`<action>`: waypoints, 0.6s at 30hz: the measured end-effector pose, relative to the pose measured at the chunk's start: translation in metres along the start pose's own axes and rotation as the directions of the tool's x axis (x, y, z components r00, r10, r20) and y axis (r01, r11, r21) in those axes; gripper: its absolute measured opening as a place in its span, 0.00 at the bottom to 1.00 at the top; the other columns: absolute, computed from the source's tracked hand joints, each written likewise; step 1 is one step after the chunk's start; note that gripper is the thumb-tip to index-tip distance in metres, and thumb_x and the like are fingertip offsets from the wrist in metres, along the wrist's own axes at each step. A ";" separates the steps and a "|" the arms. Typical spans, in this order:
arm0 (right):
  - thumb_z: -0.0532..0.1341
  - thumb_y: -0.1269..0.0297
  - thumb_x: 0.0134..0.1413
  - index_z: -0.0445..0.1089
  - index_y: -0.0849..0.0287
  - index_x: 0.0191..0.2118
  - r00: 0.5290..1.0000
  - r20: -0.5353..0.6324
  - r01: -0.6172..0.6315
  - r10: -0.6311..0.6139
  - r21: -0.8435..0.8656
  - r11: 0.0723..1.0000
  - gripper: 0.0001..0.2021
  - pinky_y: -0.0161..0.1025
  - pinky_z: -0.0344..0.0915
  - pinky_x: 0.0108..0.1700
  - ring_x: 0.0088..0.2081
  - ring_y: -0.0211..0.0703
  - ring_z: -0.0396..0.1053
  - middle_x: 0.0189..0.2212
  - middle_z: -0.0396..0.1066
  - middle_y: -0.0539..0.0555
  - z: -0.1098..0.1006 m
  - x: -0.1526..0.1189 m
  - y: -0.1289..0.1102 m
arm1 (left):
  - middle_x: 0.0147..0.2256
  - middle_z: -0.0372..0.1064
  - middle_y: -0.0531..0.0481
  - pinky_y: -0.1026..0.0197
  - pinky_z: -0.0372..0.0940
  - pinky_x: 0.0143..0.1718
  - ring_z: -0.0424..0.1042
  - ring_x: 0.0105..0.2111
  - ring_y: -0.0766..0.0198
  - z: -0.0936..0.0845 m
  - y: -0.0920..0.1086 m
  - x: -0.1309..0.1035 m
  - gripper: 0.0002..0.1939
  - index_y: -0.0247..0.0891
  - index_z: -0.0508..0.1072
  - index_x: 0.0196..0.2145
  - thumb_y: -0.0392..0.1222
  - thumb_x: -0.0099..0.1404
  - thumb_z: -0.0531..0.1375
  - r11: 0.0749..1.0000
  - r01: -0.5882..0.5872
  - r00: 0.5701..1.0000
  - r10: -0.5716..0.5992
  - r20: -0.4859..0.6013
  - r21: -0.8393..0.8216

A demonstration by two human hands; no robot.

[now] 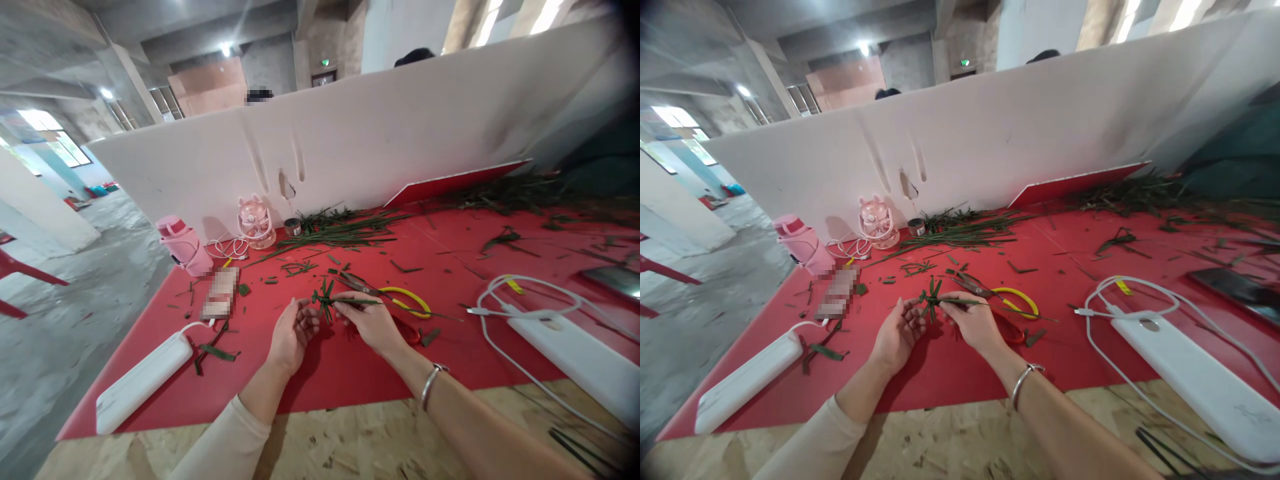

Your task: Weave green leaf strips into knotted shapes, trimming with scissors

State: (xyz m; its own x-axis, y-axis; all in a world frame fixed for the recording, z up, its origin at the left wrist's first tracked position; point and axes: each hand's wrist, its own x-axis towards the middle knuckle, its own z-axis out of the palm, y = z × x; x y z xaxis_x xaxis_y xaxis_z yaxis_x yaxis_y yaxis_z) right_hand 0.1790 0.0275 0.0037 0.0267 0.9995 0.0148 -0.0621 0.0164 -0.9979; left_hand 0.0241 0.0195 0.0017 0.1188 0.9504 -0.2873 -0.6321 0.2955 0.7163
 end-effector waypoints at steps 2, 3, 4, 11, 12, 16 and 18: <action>0.63 0.60 0.42 0.72 0.60 0.31 1.000 0.021 0.018 -0.017 -0.023 1.000 0.10 0.33 0.61 0.23 0.21 0.36 0.64 0.20 0.69 0.50 -0.001 0.000 0.001 | 0.26 0.66 0.51 0.65 0.61 0.25 0.66 0.23 0.69 0.000 0.001 0.000 0.16 0.34 0.67 0.34 0.50 0.55 0.58 1.000 0.012 1.000 -0.012 -0.004 -0.009; 0.62 0.60 0.42 0.72 0.60 0.31 0.999 0.034 0.028 -0.027 -0.034 0.999 0.10 0.33 0.60 0.22 0.21 0.36 0.63 0.20 0.69 0.49 -0.001 0.000 0.001 | 0.26 0.66 0.51 0.65 0.61 0.25 0.66 0.23 0.69 0.000 0.001 0.000 0.16 0.34 0.67 0.34 0.50 0.55 0.59 1.000 0.020 1.000 -0.020 -0.002 -0.007; 0.62 0.60 0.43 0.72 0.60 0.32 0.998 0.046 0.039 -0.036 -0.046 0.998 0.10 0.33 0.60 0.22 0.20 0.35 0.62 0.20 0.69 0.49 -0.001 0.001 0.002 | 0.26 0.66 0.51 0.65 0.61 0.25 0.66 0.23 0.69 0.000 0.001 0.000 0.16 0.34 0.67 0.34 0.49 0.54 0.60 1.000 0.026 1.000 -0.026 0.001 -0.002; 0.63 0.60 0.42 0.71 0.60 0.30 0.995 0.088 0.044 -0.044 -0.003 0.999 0.09 0.33 0.57 0.22 0.20 0.34 0.61 0.19 0.67 0.48 0.000 0.001 0.003 | 0.24 0.64 0.53 0.65 0.61 0.25 0.65 0.22 0.70 -0.001 0.001 0.001 0.15 0.34 0.68 0.33 0.49 0.54 0.60 0.999 0.043 0.999 -0.043 0.010 0.016; 0.63 0.60 0.42 0.71 0.60 0.29 0.995 0.093 0.035 -0.036 0.014 0.999 0.09 0.32 0.57 0.22 0.20 0.35 0.61 0.19 0.67 0.48 0.001 0.001 0.002 | 0.24 0.64 0.53 0.65 0.61 0.26 0.65 0.22 0.70 -0.001 0.001 0.001 0.15 0.34 0.69 0.34 0.49 0.54 0.60 0.999 0.040 0.999 -0.040 0.015 0.019; 0.64 0.57 0.40 0.70 0.60 0.29 0.995 0.091 -0.050 0.040 0.111 0.993 0.12 0.31 0.56 0.20 0.19 0.33 0.61 0.18 0.68 0.48 0.001 0.001 0.001 | 0.29 0.67 0.50 0.64 0.62 0.27 0.66 0.26 0.68 -0.003 0.001 -0.001 0.16 0.36 0.71 0.38 0.46 0.53 0.62 0.999 0.017 0.996 -0.019 0.083 0.033; 0.64 0.55 0.39 0.71 0.61 0.29 0.992 0.088 -0.110 0.095 0.182 0.977 0.14 0.30 0.55 0.19 0.18 0.33 0.61 0.19 0.69 0.49 0.000 0.000 0.000 | 0.33 0.67 0.49 0.65 0.62 0.28 0.66 0.28 0.68 -0.004 0.000 -0.003 0.16 0.37 0.71 0.38 0.39 0.49 0.64 0.998 -0.008 0.996 0.003 0.091 0.060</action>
State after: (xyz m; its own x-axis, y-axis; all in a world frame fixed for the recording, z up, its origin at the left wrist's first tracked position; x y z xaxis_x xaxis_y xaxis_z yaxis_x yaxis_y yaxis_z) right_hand 0.1791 0.0280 0.0037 -0.0670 0.9949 -0.0749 -0.2456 -0.0892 -0.9653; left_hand 0.0212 0.0167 0.0001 0.1863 0.9561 -0.2261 -0.5863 0.2929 0.7553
